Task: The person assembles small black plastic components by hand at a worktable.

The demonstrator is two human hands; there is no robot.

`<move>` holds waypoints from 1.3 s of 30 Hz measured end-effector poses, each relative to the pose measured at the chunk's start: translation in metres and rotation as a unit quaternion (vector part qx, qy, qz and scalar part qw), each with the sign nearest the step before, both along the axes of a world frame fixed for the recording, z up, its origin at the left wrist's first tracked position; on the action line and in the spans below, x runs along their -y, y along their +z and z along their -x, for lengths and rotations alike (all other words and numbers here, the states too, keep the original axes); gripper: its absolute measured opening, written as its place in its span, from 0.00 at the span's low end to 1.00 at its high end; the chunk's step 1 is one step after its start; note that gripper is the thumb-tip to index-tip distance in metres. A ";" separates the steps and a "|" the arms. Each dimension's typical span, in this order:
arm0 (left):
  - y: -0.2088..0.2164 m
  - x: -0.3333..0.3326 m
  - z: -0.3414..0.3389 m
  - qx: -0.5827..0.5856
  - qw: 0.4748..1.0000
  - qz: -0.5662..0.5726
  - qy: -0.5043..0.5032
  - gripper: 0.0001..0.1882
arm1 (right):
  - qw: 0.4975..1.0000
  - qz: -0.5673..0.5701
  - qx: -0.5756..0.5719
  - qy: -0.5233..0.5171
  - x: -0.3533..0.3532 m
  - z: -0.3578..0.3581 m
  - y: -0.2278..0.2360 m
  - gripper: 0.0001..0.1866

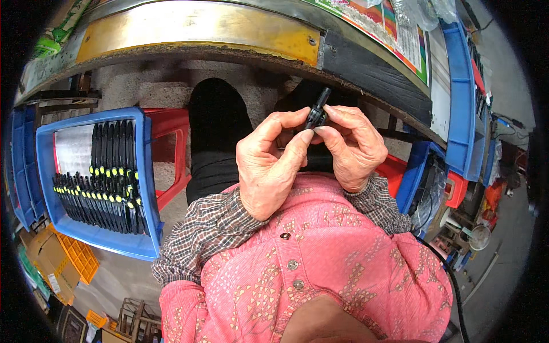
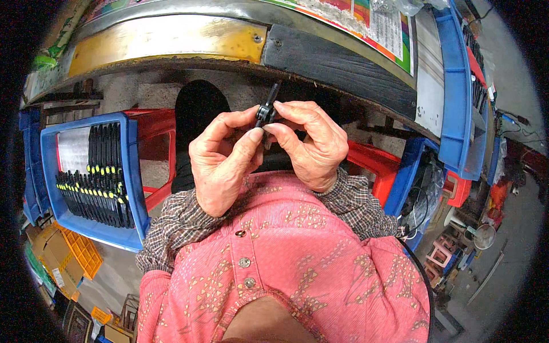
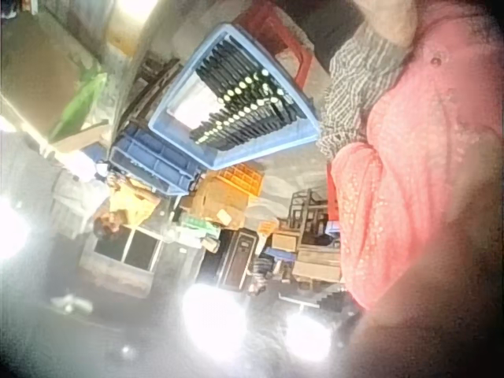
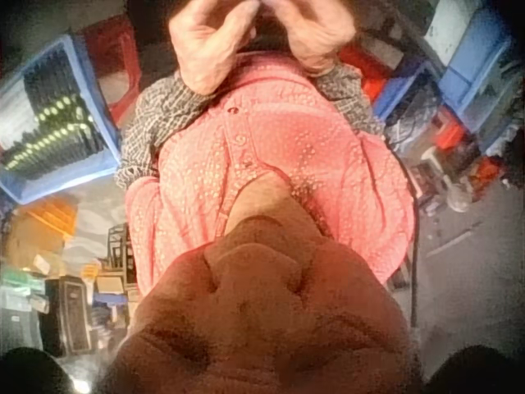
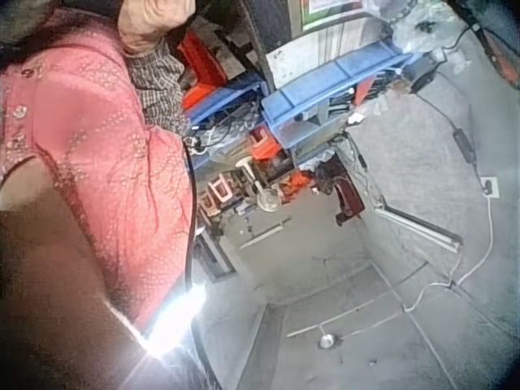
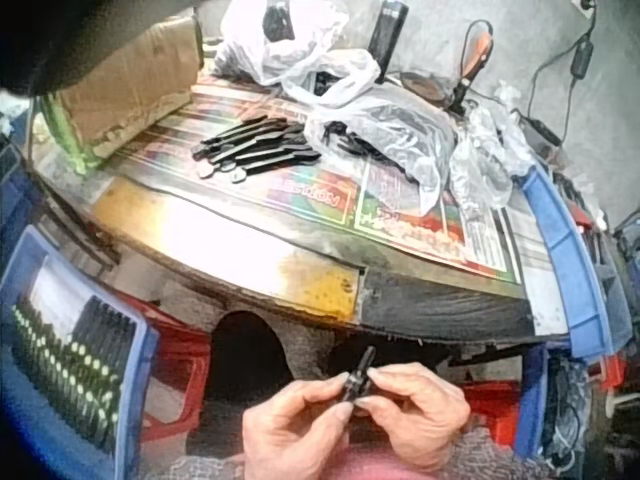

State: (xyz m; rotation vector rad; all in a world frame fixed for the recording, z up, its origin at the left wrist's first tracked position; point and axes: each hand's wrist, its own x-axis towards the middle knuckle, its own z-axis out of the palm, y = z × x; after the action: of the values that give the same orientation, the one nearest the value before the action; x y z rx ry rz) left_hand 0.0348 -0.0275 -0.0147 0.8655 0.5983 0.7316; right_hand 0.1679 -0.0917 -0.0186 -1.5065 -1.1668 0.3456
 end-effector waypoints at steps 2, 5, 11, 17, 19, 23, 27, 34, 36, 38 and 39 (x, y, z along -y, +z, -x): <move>-0.002 -0.001 -0.001 0.002 1.000 0.002 -0.003 0.13 | 1.000 -0.004 -0.003 0.009 0.000 -0.001 0.000 0.16; -0.005 -0.002 -0.001 0.021 0.998 0.053 -0.016 0.13 | 0.998 0.002 -0.057 0.003 0.001 0.001 -0.003 0.15; -0.012 -0.004 -0.004 0.020 0.996 0.078 -0.029 0.12 | 1.000 0.012 -0.024 0.009 0.001 -0.002 -0.006 0.15; -0.016 -0.006 -0.004 0.008 0.996 0.077 -0.030 0.12 | 1.000 0.026 -0.015 0.009 -0.001 -0.003 -0.009 0.14; -0.019 -0.005 -0.004 0.008 0.998 0.056 -0.021 0.12 | 0.999 0.027 -0.031 0.005 -0.001 -0.001 -0.012 0.14; -0.018 -0.005 -0.004 -0.005 0.998 0.054 -0.014 0.13 | 0.996 0.037 -0.086 -0.006 -0.001 0.000 -0.014 0.13; -0.020 -0.002 -0.006 0.000 0.999 0.050 -0.004 0.13 | 0.992 0.039 -0.118 -0.020 0.000 0.004 -0.015 0.12; -0.017 -0.001 -0.005 -0.013 0.999 0.037 0.002 0.13 | 0.988 0.042 -0.144 -0.027 0.001 0.005 -0.014 0.08; -0.015 0.000 -0.005 -0.012 0.999 0.036 0.001 0.13 | 0.989 0.046 -0.140 -0.031 0.001 0.006 -0.012 0.08; -0.016 0.001 -0.004 -0.011 0.999 0.034 0.001 0.13 | 0.990 0.070 -0.111 -0.045 0.000 0.007 -0.009 0.08; -0.016 0.002 -0.003 -0.014 1.000 0.027 -0.002 0.13 | 0.990 0.069 -0.111 -0.045 0.001 0.007 -0.008 0.08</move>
State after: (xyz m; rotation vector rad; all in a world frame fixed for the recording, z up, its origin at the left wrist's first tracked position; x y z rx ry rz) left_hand 0.0376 -0.0291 -0.0308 0.8276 0.6383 0.6984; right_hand 0.1610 -0.0926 -0.0267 -1.5910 -0.9114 0.5266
